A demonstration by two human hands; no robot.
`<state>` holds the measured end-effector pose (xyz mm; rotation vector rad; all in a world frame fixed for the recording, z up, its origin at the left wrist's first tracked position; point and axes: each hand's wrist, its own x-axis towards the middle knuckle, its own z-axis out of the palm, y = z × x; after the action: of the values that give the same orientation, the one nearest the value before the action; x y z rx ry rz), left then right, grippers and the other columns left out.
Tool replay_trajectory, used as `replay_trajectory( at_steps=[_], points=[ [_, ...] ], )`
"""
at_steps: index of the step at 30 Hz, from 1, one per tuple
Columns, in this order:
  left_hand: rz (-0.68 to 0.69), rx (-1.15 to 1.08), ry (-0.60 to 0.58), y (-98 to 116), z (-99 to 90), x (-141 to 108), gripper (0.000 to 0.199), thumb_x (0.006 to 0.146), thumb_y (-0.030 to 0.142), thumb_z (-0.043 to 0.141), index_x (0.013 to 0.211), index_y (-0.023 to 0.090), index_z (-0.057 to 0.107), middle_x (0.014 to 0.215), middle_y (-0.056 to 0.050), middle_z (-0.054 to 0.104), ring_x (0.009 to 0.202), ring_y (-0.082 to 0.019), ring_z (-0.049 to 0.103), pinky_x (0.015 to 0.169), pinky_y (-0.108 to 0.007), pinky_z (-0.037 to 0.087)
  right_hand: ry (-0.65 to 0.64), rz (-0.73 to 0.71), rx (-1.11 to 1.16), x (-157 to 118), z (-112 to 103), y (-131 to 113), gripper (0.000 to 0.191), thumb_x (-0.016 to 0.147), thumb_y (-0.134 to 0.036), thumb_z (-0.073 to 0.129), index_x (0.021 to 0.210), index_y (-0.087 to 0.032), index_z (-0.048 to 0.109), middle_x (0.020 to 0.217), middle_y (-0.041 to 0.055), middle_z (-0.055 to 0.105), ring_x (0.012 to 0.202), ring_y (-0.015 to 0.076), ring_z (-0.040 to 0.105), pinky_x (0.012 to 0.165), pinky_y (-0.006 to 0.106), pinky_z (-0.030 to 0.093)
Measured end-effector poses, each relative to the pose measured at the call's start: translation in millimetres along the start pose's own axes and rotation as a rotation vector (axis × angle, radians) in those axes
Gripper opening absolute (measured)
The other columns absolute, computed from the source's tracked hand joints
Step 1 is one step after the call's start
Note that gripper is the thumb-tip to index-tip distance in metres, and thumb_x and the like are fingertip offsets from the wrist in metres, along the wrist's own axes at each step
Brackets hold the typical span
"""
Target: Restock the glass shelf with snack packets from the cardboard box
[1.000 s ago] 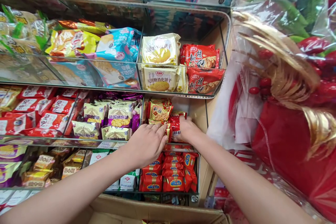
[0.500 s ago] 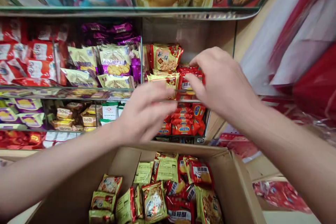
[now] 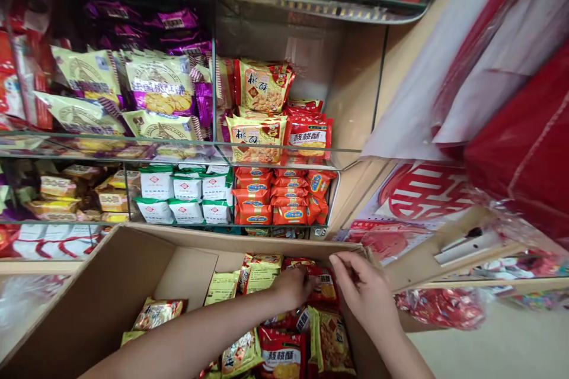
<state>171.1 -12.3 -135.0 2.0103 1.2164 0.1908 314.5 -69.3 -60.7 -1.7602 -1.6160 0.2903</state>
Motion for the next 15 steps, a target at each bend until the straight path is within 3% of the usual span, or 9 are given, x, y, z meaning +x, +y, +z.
replay_trajectory(
  at_steps=[3, 5, 8, 12, 15],
  points=[
    [0.01, -0.059, 0.03, -2, -2.3, 0, 0.026, 0.086, 0.032, 0.043, 0.083, 0.014, 0.061, 0.079, -0.009, 0.068, 0.074, -0.023, 0.065, 0.065, -0.036, 0.049, -0.057, -0.009, 0.005, -1, 0, 1, 0.023, 0.086, -0.04, 0.047, 0.086, -0.021, 0.059, 0.078, 0.0032, 0.066, 0.068, 0.0173, 0.063, 0.067, 0.03, 0.049],
    [0.066, -0.126, 0.051, -5, -16.8, -16, 0.026, 0.089, 0.031, 0.038, 0.086, 0.016, 0.059, 0.082, -0.007, 0.068, 0.078, -0.022, 0.064, 0.069, -0.033, 0.048, -0.08, -0.007, -0.008, -2, 2, 1, 0.024, 0.086, -0.04, 0.045, 0.09, -0.021, 0.059, 0.088, 0.0049, 0.066, 0.08, 0.0192, 0.062, 0.075, 0.033, 0.048],
    [0.171, -0.254, 0.09, -2, -48.8, -49, 0.03, 0.094, 0.033, 0.027, 0.099, 0.02, 0.054, 0.096, -0.002, 0.066, 0.088, -0.015, 0.059, 0.078, -0.024, 0.046, -0.095, 0.128, 0.08, -3, 8, -6, 0.032, 0.085, -0.045, 0.043, 0.099, -0.019, 0.055, 0.1, 0.0081, 0.064, 0.094, 0.0223, 0.059, 0.085, 0.037, 0.045],
    [0.277, -0.678, 0.134, 15, -81.6, -80, 0.026, 0.091, 0.04, 0.037, 0.094, 0.021, 0.055, 0.089, -0.001, 0.063, 0.082, -0.014, 0.056, 0.079, -0.023, 0.044, -0.117, 0.347, 0.498, -7, 16, -36, 0.038, 0.084, -0.054, 0.04, 0.094, -0.02, 0.051, 0.095, 0.0059, 0.064, 0.083, 0.019, 0.061, 0.074, 0.028, 0.051],
    [0.22, -0.938, 0.233, 25, -91.6, -86, 0.025, 0.087, 0.044, 0.044, 0.083, 0.021, 0.051, 0.075, 0.002, 0.056, 0.071, -0.012, 0.051, 0.069, -0.022, 0.045, -0.056, 0.302, 0.562, -10, 19, -63, 0.036, 0.082, -0.056, 0.041, 0.085, -0.021, 0.052, 0.083, 0.0033, 0.065, 0.072, 0.0167, 0.06, 0.065, 0.023, 0.051]
  ],
)
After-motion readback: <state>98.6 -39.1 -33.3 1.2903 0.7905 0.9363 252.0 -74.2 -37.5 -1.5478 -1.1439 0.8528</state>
